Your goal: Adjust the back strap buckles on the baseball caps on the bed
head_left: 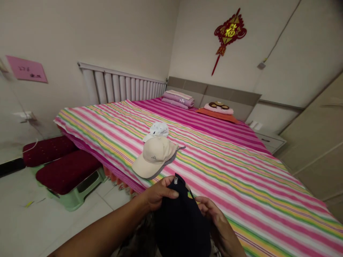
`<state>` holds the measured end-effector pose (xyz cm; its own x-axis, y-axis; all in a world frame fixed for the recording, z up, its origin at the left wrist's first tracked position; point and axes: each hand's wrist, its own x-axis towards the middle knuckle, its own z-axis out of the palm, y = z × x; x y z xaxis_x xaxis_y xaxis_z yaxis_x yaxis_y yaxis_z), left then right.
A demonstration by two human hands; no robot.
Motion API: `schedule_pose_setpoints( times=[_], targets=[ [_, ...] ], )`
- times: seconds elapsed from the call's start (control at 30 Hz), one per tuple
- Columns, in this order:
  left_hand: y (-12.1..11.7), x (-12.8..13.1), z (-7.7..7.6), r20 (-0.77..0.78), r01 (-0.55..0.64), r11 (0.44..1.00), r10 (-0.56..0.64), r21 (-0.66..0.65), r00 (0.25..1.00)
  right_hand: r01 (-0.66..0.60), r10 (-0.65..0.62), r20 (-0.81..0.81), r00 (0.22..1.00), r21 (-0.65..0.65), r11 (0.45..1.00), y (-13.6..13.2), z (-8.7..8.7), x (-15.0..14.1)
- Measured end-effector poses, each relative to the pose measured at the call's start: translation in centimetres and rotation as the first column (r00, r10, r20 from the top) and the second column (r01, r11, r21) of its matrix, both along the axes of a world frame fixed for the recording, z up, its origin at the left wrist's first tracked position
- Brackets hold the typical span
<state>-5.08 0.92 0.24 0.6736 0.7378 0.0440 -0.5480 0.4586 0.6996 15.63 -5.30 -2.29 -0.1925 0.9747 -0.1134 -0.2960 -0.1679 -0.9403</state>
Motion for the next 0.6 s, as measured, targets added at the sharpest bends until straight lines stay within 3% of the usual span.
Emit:
schedule_pose_setpoints(
  times=[0.1,0.23,0.37,0.6],
  targets=[
    [-0.6,-0.3,0.5,-0.069,0.066,0.996,-0.062,0.057,0.996,-0.008,0.008,0.035,0.999,0.011,1.0,0.4,2.4,-1.9],
    [-0.9,-0.6,0.9,-0.115,0.114,0.993,-0.112,0.014,0.987,0.091,-0.098,0.124,0.987,0.063,0.994,0.3,3.6,-2.2],
    [-1.2,-0.4,0.9,-0.198,0.07,0.997,-0.076,-0.04,0.977,0.088,-0.142,0.278,0.95,0.196,0.977,0.2,4.6,-2.0],
    [-1.7,0.6,0.6,-0.296,-0.035,0.999,0.035,0.003,0.955,0.046,-0.235,0.485,0.842,0.371,0.928,0.5,5.6,-2.2]
  ],
)
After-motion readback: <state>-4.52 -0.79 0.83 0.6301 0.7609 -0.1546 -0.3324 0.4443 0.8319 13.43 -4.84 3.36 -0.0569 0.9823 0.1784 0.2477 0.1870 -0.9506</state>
